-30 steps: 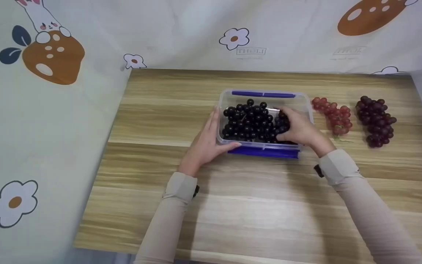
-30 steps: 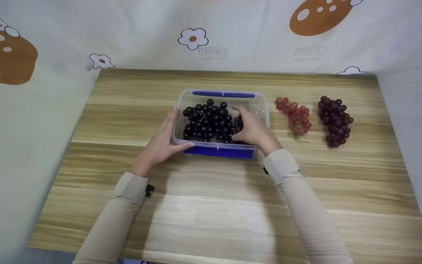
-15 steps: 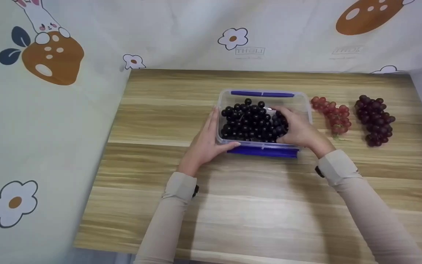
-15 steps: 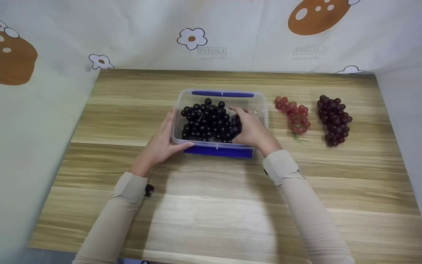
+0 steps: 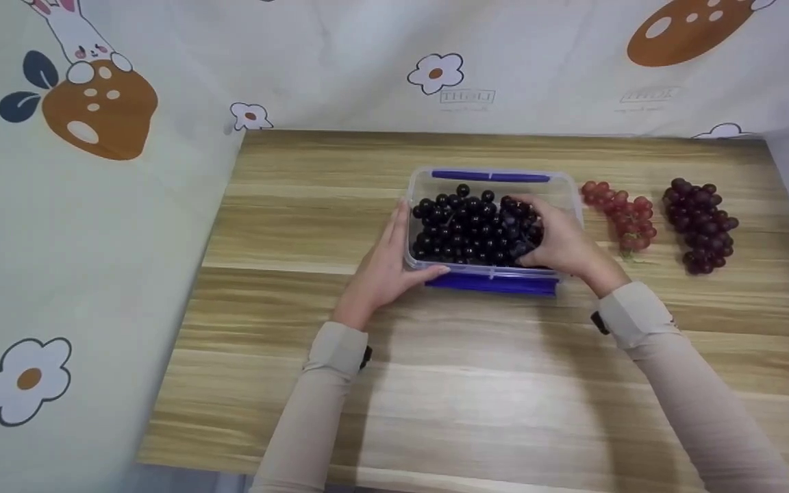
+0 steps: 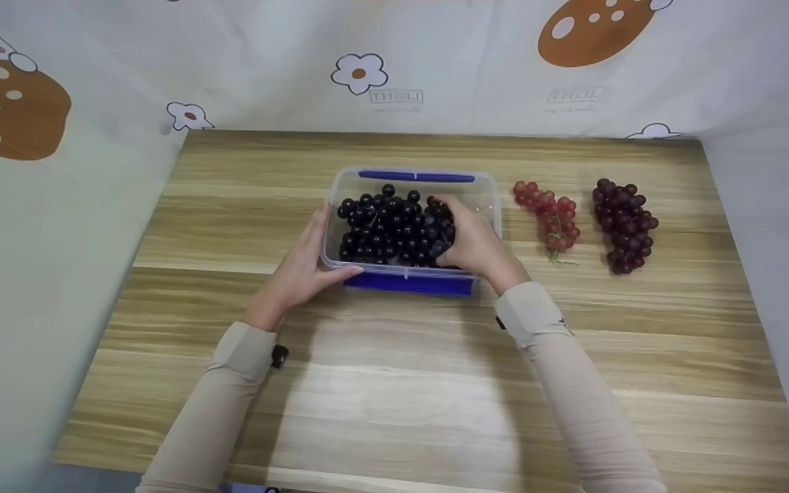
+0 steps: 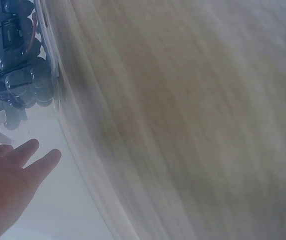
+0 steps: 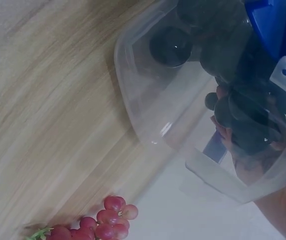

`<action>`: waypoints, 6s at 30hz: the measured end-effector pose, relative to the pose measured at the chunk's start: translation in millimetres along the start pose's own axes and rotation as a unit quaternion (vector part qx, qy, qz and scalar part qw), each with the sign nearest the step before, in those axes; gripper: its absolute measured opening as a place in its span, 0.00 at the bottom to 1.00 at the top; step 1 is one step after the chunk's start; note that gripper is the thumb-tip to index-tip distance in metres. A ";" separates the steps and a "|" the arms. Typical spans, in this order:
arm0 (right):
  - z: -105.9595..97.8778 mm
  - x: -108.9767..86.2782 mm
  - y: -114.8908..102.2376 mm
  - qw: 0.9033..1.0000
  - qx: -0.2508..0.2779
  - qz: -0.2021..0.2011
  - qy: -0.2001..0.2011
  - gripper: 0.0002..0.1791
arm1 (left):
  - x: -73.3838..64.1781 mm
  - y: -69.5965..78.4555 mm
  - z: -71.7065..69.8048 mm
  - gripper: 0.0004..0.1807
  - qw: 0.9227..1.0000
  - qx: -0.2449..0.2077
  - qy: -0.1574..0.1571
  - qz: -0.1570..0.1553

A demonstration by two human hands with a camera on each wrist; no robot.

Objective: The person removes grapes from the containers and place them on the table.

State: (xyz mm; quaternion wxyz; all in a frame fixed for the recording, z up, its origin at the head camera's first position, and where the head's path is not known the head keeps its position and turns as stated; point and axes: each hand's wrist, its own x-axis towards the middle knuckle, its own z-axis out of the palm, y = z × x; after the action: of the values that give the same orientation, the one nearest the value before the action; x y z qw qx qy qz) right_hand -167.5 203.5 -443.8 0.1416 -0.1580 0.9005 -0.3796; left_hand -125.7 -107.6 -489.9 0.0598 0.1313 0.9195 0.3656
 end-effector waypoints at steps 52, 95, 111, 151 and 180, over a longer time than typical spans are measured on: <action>8.3 -9.1 -0.6 0.992 -0.031 -0.046 0.114 0.39 | 1.3 -0.9 0.5 0.72 1.000 -0.001 -0.001 -0.008; -15.2 -26.2 -9.7 0.974 -0.043 -0.098 0.200 0.38 | 0.9 -0.7 0.1 0.72 1.000 0.016 -0.008 -0.006; -30.1 -41.7 -12.7 0.970 -0.035 -0.102 0.218 0.35 | 1.9 -1.0 0.7 0.72 1.000 0.013 -0.001 0.000; -48.1 -88.5 -3.5 0.956 -0.052 -0.097 0.273 0.38 | 1.1 -0.5 0.0 0.72 1.000 0.008 -0.005 -0.002; -46.3 -115.3 17.6 0.945 -0.062 -0.091 0.309 0.38 | 0.3 0.2 -1.1 0.71 1.000 0.016 -0.006 -0.004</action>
State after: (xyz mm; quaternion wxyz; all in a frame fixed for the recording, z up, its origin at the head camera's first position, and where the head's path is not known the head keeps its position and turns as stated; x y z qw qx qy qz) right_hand -83.1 290.0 -409.9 -0.1891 -0.1226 0.9033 -0.3650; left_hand -126.2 -108.0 -489.0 0.0646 0.1310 0.9255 0.3494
